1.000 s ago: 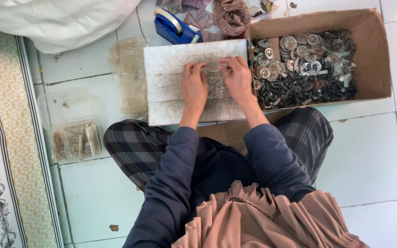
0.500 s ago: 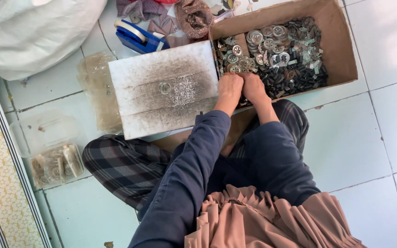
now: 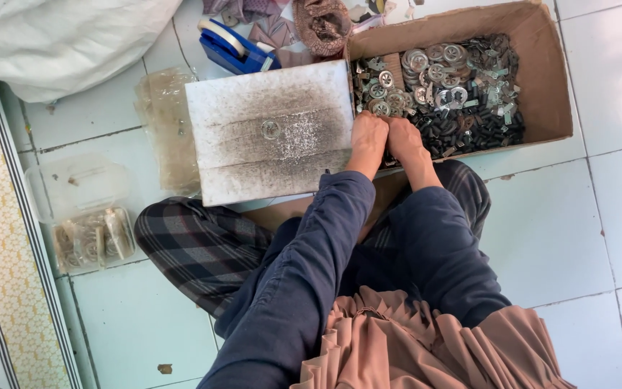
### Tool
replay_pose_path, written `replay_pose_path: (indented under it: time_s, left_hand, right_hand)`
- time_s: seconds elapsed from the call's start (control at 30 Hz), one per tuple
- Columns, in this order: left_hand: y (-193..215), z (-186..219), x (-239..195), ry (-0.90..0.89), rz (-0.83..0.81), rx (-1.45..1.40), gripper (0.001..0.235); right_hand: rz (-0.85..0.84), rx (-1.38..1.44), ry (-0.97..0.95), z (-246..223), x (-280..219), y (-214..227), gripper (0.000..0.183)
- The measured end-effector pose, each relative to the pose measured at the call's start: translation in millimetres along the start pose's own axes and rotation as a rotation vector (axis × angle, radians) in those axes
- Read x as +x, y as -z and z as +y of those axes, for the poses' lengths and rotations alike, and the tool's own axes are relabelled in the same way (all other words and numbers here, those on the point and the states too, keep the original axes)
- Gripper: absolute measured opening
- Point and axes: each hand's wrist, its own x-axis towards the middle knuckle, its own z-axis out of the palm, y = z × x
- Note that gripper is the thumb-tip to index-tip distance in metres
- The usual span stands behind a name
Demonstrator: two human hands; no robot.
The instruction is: The person is sorting small metal hardware parts from a bulk container, arranging them on a board for counting or inspection, and then packing them into small plastic bags.
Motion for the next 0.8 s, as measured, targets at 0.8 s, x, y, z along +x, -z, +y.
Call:
replay_pose_path:
  time_s: [0.8]
  left_hand:
    - [84, -116, -88, 0.132, 0.645, -1.432, 0.026]
  right_hand:
    - [0.405, 0.647, 0.428, -48, -45, 20, 0.014]
